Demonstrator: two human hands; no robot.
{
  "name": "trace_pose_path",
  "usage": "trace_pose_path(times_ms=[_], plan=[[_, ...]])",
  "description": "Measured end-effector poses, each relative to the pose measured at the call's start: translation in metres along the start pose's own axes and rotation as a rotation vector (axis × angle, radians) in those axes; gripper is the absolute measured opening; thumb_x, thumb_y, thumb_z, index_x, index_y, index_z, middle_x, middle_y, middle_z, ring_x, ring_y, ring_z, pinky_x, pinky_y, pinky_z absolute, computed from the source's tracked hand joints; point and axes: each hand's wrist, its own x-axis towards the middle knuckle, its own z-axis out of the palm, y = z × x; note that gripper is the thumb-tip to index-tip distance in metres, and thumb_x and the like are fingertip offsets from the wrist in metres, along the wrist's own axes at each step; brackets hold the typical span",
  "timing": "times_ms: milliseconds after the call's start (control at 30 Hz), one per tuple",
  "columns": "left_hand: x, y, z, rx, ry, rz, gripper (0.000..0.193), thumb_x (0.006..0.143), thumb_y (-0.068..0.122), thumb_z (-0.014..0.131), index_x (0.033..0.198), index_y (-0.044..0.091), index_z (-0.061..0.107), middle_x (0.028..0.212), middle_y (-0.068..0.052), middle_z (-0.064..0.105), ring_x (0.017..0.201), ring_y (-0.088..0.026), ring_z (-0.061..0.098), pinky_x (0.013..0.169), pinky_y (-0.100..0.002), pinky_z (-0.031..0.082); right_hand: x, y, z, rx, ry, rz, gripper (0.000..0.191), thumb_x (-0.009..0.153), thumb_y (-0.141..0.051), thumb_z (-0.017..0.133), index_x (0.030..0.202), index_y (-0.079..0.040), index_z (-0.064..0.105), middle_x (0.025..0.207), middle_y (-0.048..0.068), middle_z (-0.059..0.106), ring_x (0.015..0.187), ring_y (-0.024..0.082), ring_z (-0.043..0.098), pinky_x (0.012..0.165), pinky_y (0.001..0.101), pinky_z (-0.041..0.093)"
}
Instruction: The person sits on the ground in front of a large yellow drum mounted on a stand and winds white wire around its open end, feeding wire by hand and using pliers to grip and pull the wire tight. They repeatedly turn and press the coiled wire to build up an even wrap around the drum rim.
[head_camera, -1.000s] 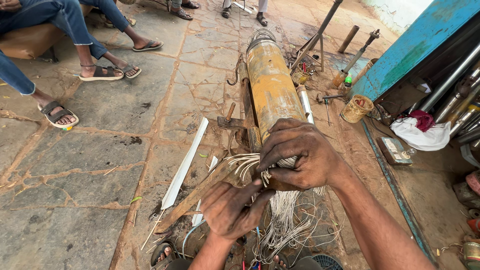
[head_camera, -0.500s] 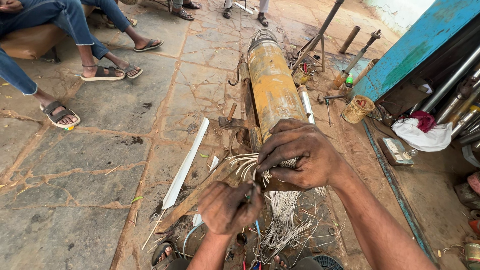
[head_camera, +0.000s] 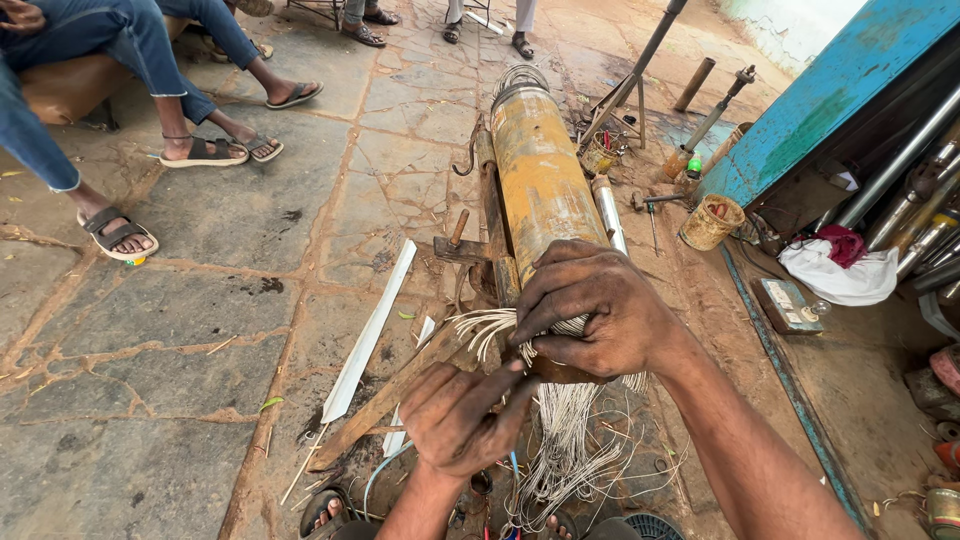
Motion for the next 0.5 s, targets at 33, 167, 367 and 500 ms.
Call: trace_pose_path(times_ms=[33, 167, 367, 500], plan=[[0.001, 0.002, -0.002, 0.009, -0.014, -0.020, 0.019, 0.084, 0.020, 0.088, 0.097, 0.012, 0.076, 0.069, 0.003, 0.068, 0.056, -0.006, 0.060, 0.050, -0.025, 0.046, 0.001, -0.001, 0.000, -0.004, 0.001, 0.005, 0.027, 0.062, -0.012, 0.083, 0.088, -0.020, 0.081, 0.092, -0.003, 0.076, 0.088, 0.019, 0.070, 0.083, 0.0361, 0.057], [0.005, 0.005, -0.007, 0.022, -0.030, -0.038, 0.016, 0.081, 0.014, 0.089, 0.090, 0.011, 0.076, 0.065, 0.001, 0.066, 0.055, -0.009, 0.060, 0.049, -0.027, 0.045, 0.001, -0.005, -0.001, -0.007, 0.007, 0.014, 0.029, 0.061, -0.011, 0.084, 0.089, -0.020, 0.082, 0.092, -0.003, 0.077, 0.088, 0.018, 0.070, 0.083, 0.0355, 0.057], [0.004, -0.006, 0.001, -0.020, 0.145, -0.021, 0.022, 0.092, 0.013, 0.079, 0.077, 0.014, 0.063, 0.058, 0.003, 0.064, 0.049, -0.004, 0.059, 0.045, -0.023, 0.046, -0.001, -0.003, 0.000, 0.019, 0.017, -0.015, 0.027, 0.063, -0.011, 0.085, 0.088, -0.020, 0.082, 0.094, -0.004, 0.078, 0.089, 0.017, 0.071, 0.084, 0.0350, 0.056], [0.003, -0.015, 0.010, -0.008, 0.189, -0.119, 0.018, 0.093, 0.013, 0.074, 0.079, 0.013, 0.064, 0.057, 0.004, 0.061, 0.046, -0.002, 0.054, 0.040, -0.020, 0.042, -0.003, 0.000, 0.001, 0.017, 0.022, 0.009, 0.027, 0.062, -0.010, 0.085, 0.087, -0.020, 0.082, 0.095, -0.005, 0.078, 0.091, 0.016, 0.072, 0.087, 0.0357, 0.057]])
